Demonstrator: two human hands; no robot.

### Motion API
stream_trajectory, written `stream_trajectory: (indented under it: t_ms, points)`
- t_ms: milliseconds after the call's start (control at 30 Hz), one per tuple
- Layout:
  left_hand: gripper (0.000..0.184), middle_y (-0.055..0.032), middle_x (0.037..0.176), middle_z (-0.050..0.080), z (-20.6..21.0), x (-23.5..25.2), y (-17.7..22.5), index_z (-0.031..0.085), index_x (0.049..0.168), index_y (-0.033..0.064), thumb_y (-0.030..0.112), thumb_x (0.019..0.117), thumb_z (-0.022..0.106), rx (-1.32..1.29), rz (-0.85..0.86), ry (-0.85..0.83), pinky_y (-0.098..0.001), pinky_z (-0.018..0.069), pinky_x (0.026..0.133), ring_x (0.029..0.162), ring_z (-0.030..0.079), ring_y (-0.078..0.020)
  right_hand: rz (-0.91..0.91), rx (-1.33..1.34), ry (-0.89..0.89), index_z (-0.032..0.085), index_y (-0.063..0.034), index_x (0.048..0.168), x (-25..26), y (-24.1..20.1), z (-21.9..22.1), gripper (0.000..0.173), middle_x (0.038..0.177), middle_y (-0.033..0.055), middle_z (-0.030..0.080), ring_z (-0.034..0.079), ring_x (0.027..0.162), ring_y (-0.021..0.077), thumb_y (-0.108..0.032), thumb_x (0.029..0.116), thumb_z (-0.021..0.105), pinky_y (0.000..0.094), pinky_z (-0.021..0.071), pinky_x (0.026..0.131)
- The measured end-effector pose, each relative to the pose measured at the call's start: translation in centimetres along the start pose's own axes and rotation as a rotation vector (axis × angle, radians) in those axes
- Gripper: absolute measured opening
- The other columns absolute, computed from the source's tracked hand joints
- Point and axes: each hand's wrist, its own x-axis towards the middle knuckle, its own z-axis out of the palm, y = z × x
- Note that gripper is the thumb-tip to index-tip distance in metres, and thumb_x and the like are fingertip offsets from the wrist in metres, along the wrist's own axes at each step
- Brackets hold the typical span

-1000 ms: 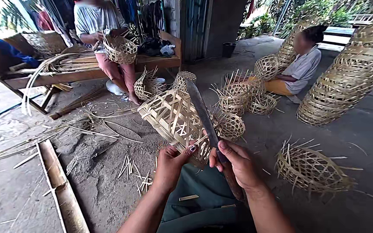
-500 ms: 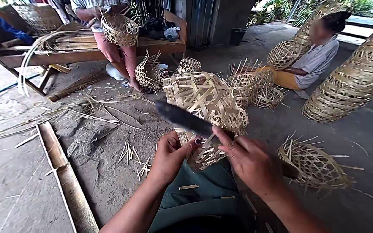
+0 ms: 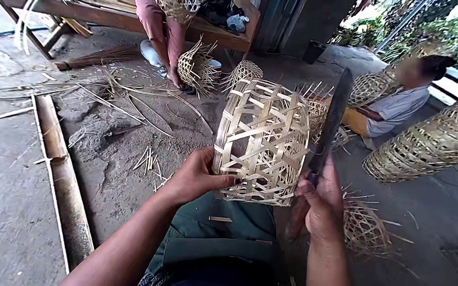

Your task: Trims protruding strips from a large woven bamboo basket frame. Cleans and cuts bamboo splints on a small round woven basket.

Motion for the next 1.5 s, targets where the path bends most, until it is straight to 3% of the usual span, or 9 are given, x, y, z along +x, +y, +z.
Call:
stream_trajectory:
  t_ms: [67,133,300,467,867,1000,1200,1367,1500]
  points:
    - [0.076,-0.0096,0.134,0.063,-1.2,-0.2,-0.1,0.043,0.150,0.0121,0.038,0.0882,0.079,-0.309,0.050,-0.085,-0.0391,0.0564,0.099,0.115,0.066,-0.0222,-0.010,0.057,0.014,0.011,-0.0008,0.160,0.5,0.7,1.3,0.108,0.085,-0.0032,0.054,0.057,0.070,0.0052,-0.026,0.0848,0.084,0.0195,0.0530,0.067]
    - [0.065,-0.0088,0.124,0.070,-1.4,-0.4,0.6,0.050,0.144,0.0140,0.060,0.0989,0.055,-0.456,0.026,0.058,-0.0367,0.0589,0.093,0.107,0.071,-0.0191,0.021,0.073,0.020,0.022,0.0002,0.152,1.1,1.2,2.1,0.095,0.083,-0.0044,0.053,0.057,0.068,0.0045,-0.022,0.0834,0.084,0.0189,0.0531,0.065]
    - [0.025,-0.0065,0.095,0.072,-0.9,-0.4,2.5,0.068,0.109,0.0054,0.021,0.1089,0.049,-0.481,-0.161,0.425,-0.0324,0.0609,0.078,0.082,0.069,-0.0137,0.100,0.103,-0.032,0.033,-0.0007,0.143,2.0,1.8,3.0,0.082,0.078,-0.0062,0.053,0.053,0.062,0.0019,-0.024,0.0828,0.084,0.0159,0.0485,0.057]
    - [0.029,-0.0119,0.119,0.071,-2.1,0.0,2.0,0.061,0.126,0.0044,0.023,0.1084,0.049,-0.678,-0.288,0.290,-0.0384,0.0605,0.087,0.103,0.071,-0.0204,0.128,0.070,-0.014,0.037,-0.0029,0.135,2.2,2.0,3.2,0.075,0.075,-0.0082,0.053,0.054,0.058,0.0000,-0.025,0.0805,0.084,0.0139,0.0490,0.054]
    - [0.010,-0.0073,0.092,0.075,-2.5,0.0,2.4,0.071,0.100,0.0031,0.008,0.1003,0.063,-0.277,-0.096,0.144,-0.0281,0.0599,0.082,0.084,0.072,-0.0118,-0.023,-0.114,0.077,0.031,0.0065,0.148,0.4,0.2,2.2,0.074,0.081,-0.0062,0.054,0.055,0.062,0.0032,-0.025,0.0941,0.071,0.0174,0.0500,0.056]
    - [0.011,-0.0085,0.090,0.075,0.7,0.1,1.6,0.070,0.101,0.0009,0.006,0.1012,0.060,-0.346,-0.030,0.250,-0.0288,0.0596,0.084,0.085,0.072,-0.0124,0.028,0.116,-0.140,0.042,0.0002,0.150,-1.1,-3.7,2.7,0.064,0.073,-0.0029,0.057,0.052,0.056,0.0060,-0.048,0.1081,0.042,0.0204,0.0478,0.052]
    - [0.011,-0.0059,0.093,0.075,4.9,-0.3,0.5,0.074,0.102,0.0020,0.007,0.0993,0.064,-0.343,0.052,0.214,-0.0291,0.0600,0.085,0.087,0.072,-0.0120,0.153,0.300,-0.342,0.058,0.0018,0.132,-1.2,-4.7,2.6,0.046,0.075,0.0003,0.062,0.055,0.060,0.0052,-0.036,0.1082,0.049,0.0201,0.0497,0.056]
    - [0.014,-0.0087,0.094,0.077,6.1,-0.6,-0.2,0.075,0.102,-0.0004,0.012,0.0967,0.070,-0.152,0.199,0.235,-0.0340,0.0632,0.084,0.086,0.075,-0.0162,-0.179,-0.372,-0.238,0.055,0.0061,0.142,-1.9,-4.0,2.6,0.042,0.089,0.0007,0.067,0.058,0.071,0.0029,-0.020,0.1092,0.049,0.0176,0.0514,0.063]
    - [0.014,-0.0087,0.090,0.077,6.3,-0.6,-0.2,0.075,0.098,-0.0008,0.012,0.0954,0.073,-0.105,0.211,0.205,-0.0334,0.0637,0.081,0.082,0.075,-0.0155,-0.479,-1.156,-0.055,0.064,-0.0217,0.143,-2.4,-2.9,2.9,0.040,0.086,0.0093,0.067,0.063,0.072,0.0212,-0.034,0.1074,0.052,0.0368,0.0521,0.062]
